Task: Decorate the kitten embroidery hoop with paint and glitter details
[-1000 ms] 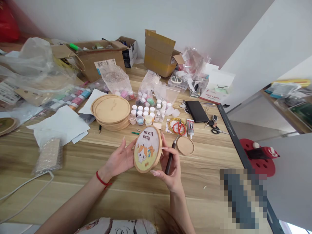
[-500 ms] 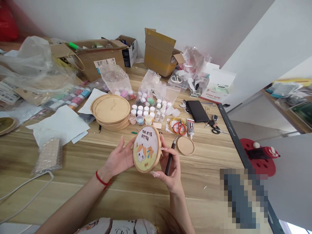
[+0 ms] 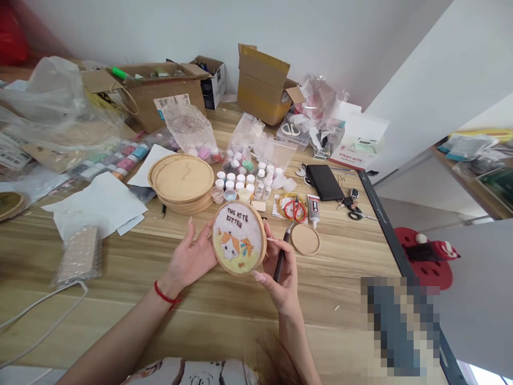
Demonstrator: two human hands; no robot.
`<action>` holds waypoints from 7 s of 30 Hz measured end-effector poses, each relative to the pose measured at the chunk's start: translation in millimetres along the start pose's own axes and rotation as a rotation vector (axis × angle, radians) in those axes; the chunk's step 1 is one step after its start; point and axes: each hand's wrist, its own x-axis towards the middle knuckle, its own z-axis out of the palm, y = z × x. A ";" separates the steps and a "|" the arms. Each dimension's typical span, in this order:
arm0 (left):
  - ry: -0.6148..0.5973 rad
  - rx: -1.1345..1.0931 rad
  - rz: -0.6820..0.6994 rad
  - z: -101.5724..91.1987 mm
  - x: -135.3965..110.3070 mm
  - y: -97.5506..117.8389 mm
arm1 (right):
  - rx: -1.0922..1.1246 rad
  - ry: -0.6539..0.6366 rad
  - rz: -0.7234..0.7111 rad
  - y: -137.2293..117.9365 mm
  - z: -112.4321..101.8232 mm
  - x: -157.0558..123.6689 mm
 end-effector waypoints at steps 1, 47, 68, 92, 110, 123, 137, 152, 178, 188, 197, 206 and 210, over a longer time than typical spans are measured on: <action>0.000 0.007 0.014 0.7 -0.1 0.8 | -0.006 0.004 -0.001 0.1 -0.2 0.8; -0.042 0.626 0.457 13.4 -21.6 15.6 | 0.023 -0.064 0.476 17.7 -3.3 3.8; 0.097 0.499 0.415 13.0 -20.3 17.4 | -0.129 -0.116 0.383 6.4 -6.7 2.3; 0.241 0.506 0.266 8.0 -16.0 14.4 | -0.328 0.066 0.370 9.6 -13.9 -3.1; 0.373 0.448 0.208 4.7 -9.4 9.6 | -0.490 0.115 0.289 14.7 -23.3 -5.0; 0.399 0.422 0.165 4.8 -8.5 7.2 | -0.622 0.115 0.194 15.6 -24.7 -4.5; 0.422 0.370 0.162 4.2 -7.1 10.4 | -0.732 0.106 0.170 16.5 -17.8 -6.9; 0.436 0.430 0.153 2.1 -7.3 13.5 | -0.749 0.157 0.145 19.6 -12.3 -7.7; 0.417 0.554 0.155 -3.6 -9.5 20.3 | -0.740 0.219 0.226 18.5 1.6 -7.2; 0.414 0.583 0.154 -1.9 -11.0 20.2 | -0.744 0.227 0.214 20.6 0.6 -7.3; 0.420 0.588 0.147 -1.3 -10.5 20.5 | -0.716 0.217 0.213 18.7 0.4 -7.1; 0.418 0.579 0.140 -2.2 -10.2 20.5 | -0.712 0.211 0.223 18.1 1.0 -6.7; 0.415 0.574 0.145 -1.5 -10.0 20.4 | -0.716 0.209 0.219 18.5 0.4 -6.9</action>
